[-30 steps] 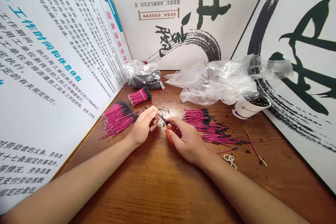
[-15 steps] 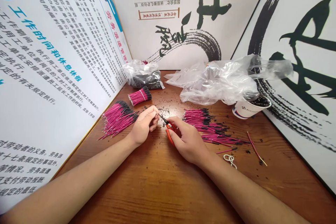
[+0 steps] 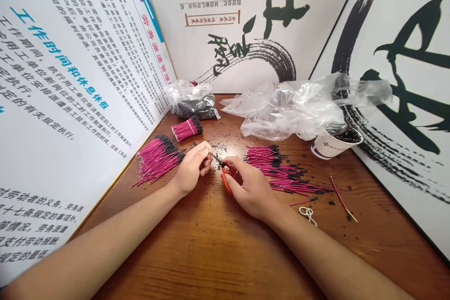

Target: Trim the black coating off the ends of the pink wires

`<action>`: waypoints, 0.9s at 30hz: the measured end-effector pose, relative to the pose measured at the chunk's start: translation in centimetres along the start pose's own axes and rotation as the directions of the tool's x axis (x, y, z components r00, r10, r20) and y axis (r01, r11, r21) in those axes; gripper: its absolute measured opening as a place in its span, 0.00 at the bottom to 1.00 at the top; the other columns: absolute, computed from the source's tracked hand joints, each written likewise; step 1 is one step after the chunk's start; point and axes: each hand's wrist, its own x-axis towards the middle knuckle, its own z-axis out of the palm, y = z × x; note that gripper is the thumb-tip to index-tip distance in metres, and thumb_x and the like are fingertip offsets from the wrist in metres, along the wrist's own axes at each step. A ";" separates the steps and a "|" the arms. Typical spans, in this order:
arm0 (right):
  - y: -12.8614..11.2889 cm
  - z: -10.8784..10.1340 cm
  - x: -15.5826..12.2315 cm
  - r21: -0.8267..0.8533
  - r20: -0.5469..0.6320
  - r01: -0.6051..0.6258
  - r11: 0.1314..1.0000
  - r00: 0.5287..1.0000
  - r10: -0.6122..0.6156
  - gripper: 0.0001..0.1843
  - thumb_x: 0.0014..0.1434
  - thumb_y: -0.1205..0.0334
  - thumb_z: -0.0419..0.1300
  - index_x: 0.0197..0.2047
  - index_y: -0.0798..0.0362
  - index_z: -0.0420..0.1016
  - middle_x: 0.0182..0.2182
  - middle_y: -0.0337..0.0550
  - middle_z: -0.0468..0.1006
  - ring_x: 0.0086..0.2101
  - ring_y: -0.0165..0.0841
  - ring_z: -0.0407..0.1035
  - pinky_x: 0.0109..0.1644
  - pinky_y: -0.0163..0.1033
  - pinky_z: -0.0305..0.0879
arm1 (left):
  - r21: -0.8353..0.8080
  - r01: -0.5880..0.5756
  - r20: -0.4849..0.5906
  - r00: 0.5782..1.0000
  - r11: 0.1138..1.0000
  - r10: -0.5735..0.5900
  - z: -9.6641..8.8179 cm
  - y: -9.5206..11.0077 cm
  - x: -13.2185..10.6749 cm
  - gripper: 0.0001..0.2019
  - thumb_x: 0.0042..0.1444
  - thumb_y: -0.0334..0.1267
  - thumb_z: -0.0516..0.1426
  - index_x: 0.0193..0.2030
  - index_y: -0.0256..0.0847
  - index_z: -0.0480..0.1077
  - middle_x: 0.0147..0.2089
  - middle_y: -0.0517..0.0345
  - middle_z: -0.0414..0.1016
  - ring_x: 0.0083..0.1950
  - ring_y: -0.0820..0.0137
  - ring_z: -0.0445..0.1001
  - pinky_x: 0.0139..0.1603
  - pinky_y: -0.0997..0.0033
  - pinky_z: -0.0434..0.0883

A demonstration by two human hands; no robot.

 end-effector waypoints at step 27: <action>0.0 0.2 -0.1 -0.049 -0.008 0.059 0.997 0.998 -0.059 0.12 0.66 0.61 0.53 0.51 0.52 0.69 0.32 0.39 0.75 0.31 0.33 0.68 0.36 0.36 0.61 | 0.014 0.012 0.004 1.000 1.000 -0.012 0.0 0.4 -0.2 0.08 0.56 0.42 0.50 0.31 0.40 0.58 0.23 0.67 0.56 0.20 0.80 0.52 0.22 0.79 0.50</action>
